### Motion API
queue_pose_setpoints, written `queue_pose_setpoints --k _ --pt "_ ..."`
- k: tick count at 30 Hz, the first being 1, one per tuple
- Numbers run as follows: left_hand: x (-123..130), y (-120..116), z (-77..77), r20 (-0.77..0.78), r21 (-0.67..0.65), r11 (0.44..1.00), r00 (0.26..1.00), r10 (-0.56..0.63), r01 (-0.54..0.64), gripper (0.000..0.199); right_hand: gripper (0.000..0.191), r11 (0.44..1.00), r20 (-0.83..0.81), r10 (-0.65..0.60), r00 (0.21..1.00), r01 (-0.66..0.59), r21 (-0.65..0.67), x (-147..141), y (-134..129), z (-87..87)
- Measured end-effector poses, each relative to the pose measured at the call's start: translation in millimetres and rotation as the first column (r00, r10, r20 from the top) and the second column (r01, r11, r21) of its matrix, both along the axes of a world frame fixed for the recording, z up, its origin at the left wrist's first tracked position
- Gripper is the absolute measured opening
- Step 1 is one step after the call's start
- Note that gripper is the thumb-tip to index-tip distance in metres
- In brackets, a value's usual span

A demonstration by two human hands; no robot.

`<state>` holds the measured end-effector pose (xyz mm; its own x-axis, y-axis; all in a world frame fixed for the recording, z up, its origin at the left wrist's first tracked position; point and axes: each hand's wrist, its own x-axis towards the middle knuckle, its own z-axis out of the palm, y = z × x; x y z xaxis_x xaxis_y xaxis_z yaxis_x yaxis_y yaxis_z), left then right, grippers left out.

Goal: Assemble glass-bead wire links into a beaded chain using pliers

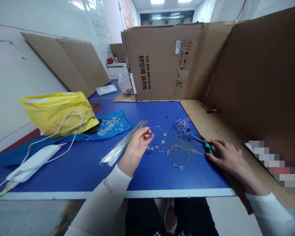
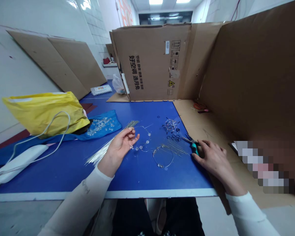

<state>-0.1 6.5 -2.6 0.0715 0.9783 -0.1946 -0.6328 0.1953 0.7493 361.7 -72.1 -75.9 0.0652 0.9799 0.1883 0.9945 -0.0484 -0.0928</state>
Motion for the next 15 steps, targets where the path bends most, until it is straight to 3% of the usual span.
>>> queue_pose_setpoints --k 10,15 --pt "3.3 -3.7 -2.0 -0.041 0.034 0.999 0.999 -0.016 0.018 0.014 0.057 0.998 0.002 -0.027 1.0 0.027 0.055 -5.9 -2.6 3.0" --pt "7.2 -6.5 -3.8 -0.159 0.125 0.991 0.987 -0.022 0.043 0.016 0.052 0.991 -0.146 -0.11 0.983 0.121 0.065 -5.6 -3.7 5.4"
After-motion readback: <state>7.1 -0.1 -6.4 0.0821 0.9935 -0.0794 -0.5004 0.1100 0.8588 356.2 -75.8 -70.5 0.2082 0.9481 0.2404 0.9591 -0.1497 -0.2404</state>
